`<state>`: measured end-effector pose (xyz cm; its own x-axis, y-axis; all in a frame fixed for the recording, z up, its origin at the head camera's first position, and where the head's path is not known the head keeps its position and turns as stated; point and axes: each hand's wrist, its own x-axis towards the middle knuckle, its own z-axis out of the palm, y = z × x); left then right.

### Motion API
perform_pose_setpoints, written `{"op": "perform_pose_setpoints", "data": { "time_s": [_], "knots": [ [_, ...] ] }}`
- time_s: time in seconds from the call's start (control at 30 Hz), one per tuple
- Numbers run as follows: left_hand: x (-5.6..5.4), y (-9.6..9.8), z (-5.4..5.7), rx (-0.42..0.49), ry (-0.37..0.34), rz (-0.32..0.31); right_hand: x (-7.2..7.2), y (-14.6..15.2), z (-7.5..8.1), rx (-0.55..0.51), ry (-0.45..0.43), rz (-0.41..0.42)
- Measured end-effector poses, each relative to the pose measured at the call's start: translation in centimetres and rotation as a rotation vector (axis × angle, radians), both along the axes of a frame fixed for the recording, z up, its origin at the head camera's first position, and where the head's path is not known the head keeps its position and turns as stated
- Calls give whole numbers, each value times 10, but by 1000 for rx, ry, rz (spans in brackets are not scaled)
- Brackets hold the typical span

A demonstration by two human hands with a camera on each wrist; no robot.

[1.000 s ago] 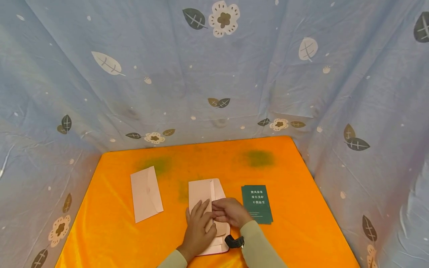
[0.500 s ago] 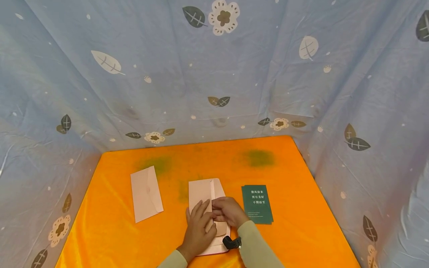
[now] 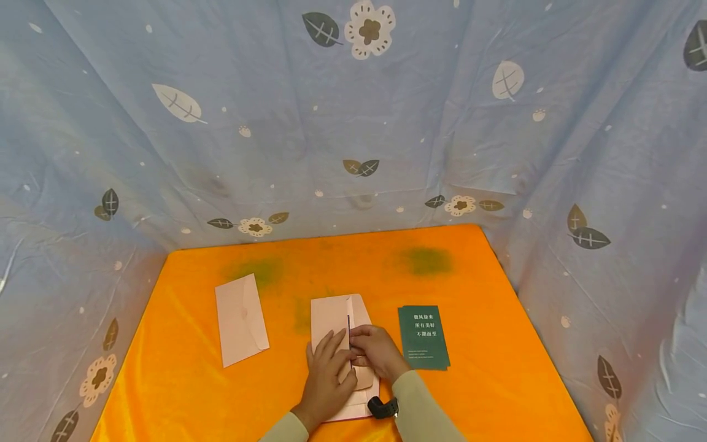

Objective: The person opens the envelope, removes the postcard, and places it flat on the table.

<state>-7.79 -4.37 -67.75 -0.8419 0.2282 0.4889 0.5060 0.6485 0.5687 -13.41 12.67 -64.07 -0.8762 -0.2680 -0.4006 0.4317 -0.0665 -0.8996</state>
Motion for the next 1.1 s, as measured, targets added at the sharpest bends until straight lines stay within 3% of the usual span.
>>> {"op": "perform_pose_setpoints", "data": {
  "time_s": [0.3,0.77,1.1],
  "knots": [
    [0,-1,2,0,-21,-1,10,-1,-2,30,82,-42],
    [1,0,2,0,-37,-6,18,1,0,38,76,-94],
    [1,0,2,-5,-62,-3,20,6,-2,42,48,-189]
  ]
}}
